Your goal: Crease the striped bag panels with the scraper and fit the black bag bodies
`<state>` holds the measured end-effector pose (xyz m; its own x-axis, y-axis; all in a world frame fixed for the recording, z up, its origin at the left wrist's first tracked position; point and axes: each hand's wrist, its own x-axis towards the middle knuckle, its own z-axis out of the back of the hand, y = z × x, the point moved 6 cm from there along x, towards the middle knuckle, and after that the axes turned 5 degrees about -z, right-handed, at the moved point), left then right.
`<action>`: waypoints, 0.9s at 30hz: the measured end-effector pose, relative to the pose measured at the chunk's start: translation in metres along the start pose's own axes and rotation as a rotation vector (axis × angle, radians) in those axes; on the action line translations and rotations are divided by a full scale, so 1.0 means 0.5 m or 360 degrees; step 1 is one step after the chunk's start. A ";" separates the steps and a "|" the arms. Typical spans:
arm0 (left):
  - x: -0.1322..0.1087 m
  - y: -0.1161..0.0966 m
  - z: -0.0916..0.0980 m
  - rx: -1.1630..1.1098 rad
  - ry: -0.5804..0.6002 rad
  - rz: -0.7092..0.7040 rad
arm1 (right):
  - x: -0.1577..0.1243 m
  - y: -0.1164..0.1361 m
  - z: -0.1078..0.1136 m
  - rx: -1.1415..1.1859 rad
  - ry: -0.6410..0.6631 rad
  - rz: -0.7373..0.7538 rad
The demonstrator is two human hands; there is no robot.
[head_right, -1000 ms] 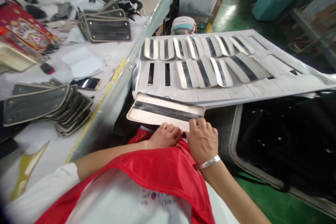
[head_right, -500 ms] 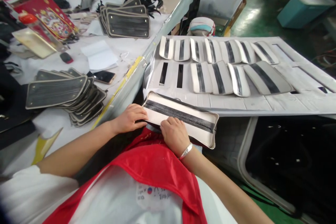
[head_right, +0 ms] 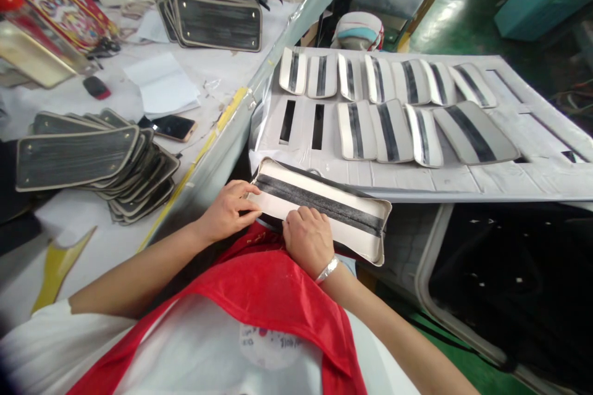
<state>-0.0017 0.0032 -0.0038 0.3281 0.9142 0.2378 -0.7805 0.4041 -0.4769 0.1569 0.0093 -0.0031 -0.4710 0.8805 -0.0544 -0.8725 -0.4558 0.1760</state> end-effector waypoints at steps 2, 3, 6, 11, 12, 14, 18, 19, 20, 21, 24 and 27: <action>-0.007 0.003 0.001 0.0002 -0.0074 0.0079 | 0.005 0.001 -0.001 0.0014 0.0007 -0.0019; -0.011 0.003 0.001 0.0006 -0.0106 0.0123 | 0.007 0.000 -0.001 0.0023 0.0010 -0.0044; -0.019 0.004 0.001 -0.0019 -0.0207 0.0263 | 0.008 0.006 0.000 0.0032 -0.0022 -0.0035; -0.022 0.003 -0.004 -0.0173 -0.0379 0.0474 | -0.009 0.049 -0.010 -0.0079 -0.0089 0.0404; -0.022 0.003 -0.006 -0.0201 -0.0412 0.0493 | -0.013 0.054 -0.014 -0.0121 -0.0096 0.0455; -0.024 0.002 -0.010 -0.0255 -0.0467 0.0513 | -0.019 0.059 -0.022 -0.0176 -0.0104 0.0526; -0.032 0.003 -0.026 -0.0324 -0.0482 0.0590 | -0.040 0.042 -0.032 -0.0154 -0.0121 0.0667; -0.034 0.004 -0.032 -0.0331 -0.0462 0.0625 | -0.049 0.031 -0.033 -0.0149 -0.0135 0.0691; -0.036 0.005 -0.036 -0.0342 -0.0444 0.0662 | -0.059 0.017 -0.034 -0.0152 -0.0155 0.0701; -0.037 0.005 -0.040 -0.0364 -0.0430 0.0699 | -0.070 0.001 -0.034 -0.0162 -0.0182 0.0697; -0.042 0.001 -0.048 -0.0456 -0.0431 0.0793 | -0.104 -0.052 -0.034 -0.0222 -0.0263 0.0632; -0.046 -0.004 -0.050 -0.0510 -0.0468 0.0848 | -0.138 -0.101 -0.033 -0.0281 -0.0287 0.0580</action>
<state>0.0059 -0.0179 -0.0296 -0.2503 0.9631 0.0993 -0.5845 -0.0685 -0.8085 0.2310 -0.0304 -0.0244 -0.7355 0.6596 0.1550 -0.6698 -0.7422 -0.0197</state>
